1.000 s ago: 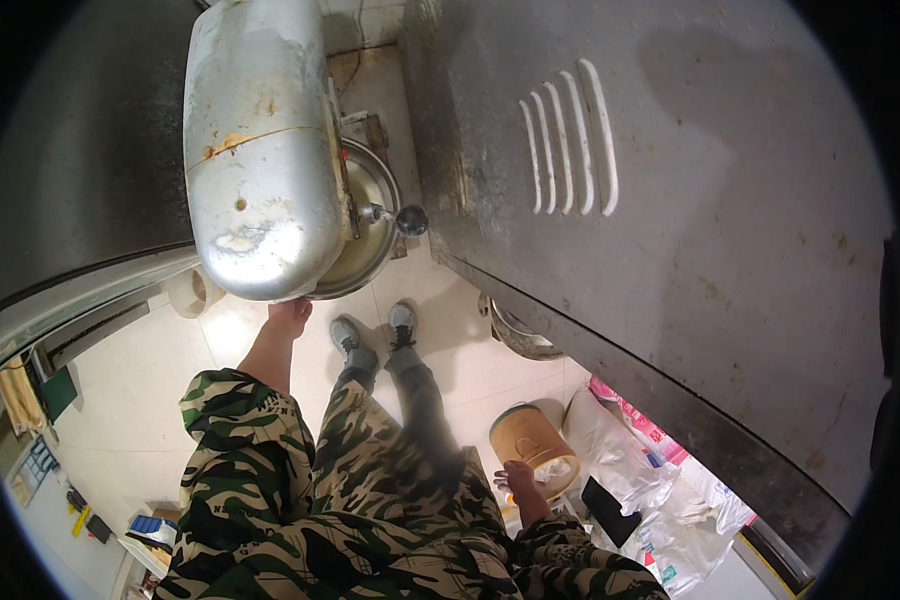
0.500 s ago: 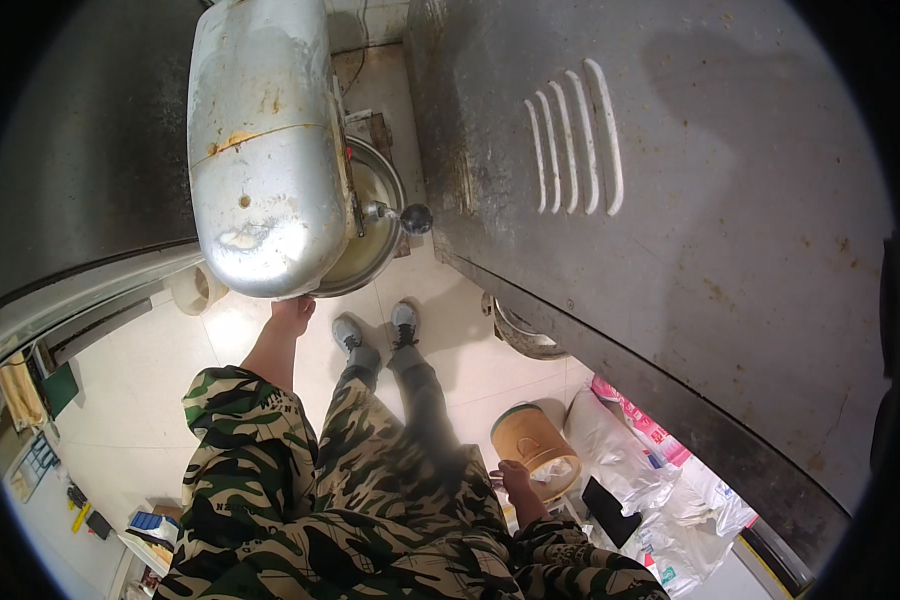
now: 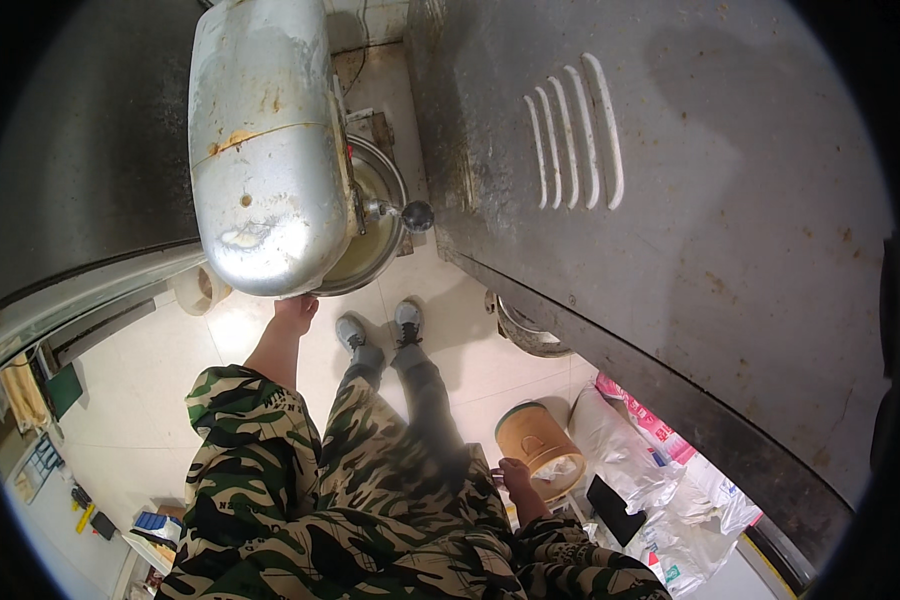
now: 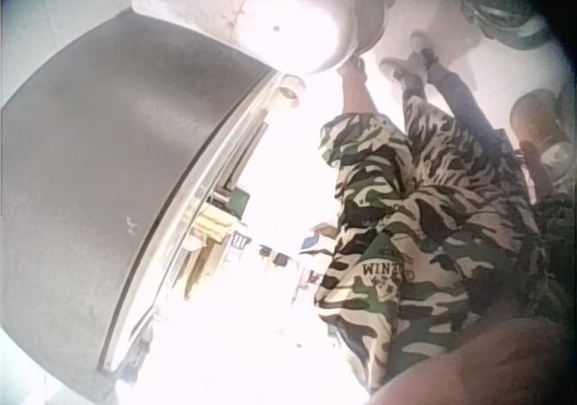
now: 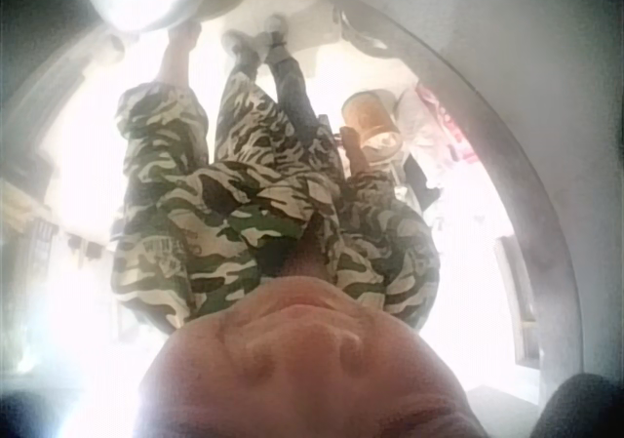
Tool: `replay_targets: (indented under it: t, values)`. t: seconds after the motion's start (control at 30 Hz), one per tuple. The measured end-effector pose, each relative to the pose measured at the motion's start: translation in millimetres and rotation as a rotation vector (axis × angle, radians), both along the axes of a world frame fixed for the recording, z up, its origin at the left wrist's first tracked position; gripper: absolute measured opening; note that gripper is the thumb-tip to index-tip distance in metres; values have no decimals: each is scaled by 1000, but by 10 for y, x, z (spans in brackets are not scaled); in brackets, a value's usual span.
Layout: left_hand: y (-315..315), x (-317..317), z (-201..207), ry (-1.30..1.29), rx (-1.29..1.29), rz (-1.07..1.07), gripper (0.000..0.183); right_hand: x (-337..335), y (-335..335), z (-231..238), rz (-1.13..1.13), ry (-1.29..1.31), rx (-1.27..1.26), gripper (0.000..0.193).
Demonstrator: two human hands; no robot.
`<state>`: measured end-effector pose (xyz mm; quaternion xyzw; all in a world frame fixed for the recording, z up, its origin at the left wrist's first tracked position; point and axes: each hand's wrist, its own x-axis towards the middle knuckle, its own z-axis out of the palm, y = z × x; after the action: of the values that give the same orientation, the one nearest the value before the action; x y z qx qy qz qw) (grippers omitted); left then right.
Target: The person scoops flour from a large sack into a metal bowl, adds a liquid from a container, and then mixes the ingredients by hand in a large stainless steel bowl. The person then pours the mixture into a stand mixer and operates it.
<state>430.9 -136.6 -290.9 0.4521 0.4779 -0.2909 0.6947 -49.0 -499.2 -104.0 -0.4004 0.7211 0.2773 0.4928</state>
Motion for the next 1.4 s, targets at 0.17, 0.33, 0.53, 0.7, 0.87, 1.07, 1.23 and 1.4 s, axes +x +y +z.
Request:
replay_targets:
  t: [0.17, 0.33, 0.53, 0.7, 0.87, 1.07, 1.23, 1.4]
  values:
    - [-95, 52, 88, 27, -2, 28, 9, -5, 32, -32, -10, -18, 0, 23]
    - [-103, 51, 161, 21, -2, 5, 11, 52, 51, -34, -17, -39, -21, 20]
    - [-64, 29, 64, 14, 21, -3, 11, 20, 51, -58, 6, -46, 3, 23]
    - [-32, 26, -4, 20, 47, 9, 11, 53, 76, -88, -14, -37, -13, 19]
    - [-25, 23, 21, -6, 1, 2, 12, -1, 81, -134, -17, -48, -42, 23]
    - [-98, 47, 122, 40, 54, 34, 12, 69, 80, -100, -6, -48, -43, 25]
    - [-82, 46, 163, -7, 23, 23, 12, 127, 64, -59, -5, -67, -20, 23]
    - [-126, 38, 168, 7, 67, -14, 20, 107, 66, -82, 42, -87, -16, 26]
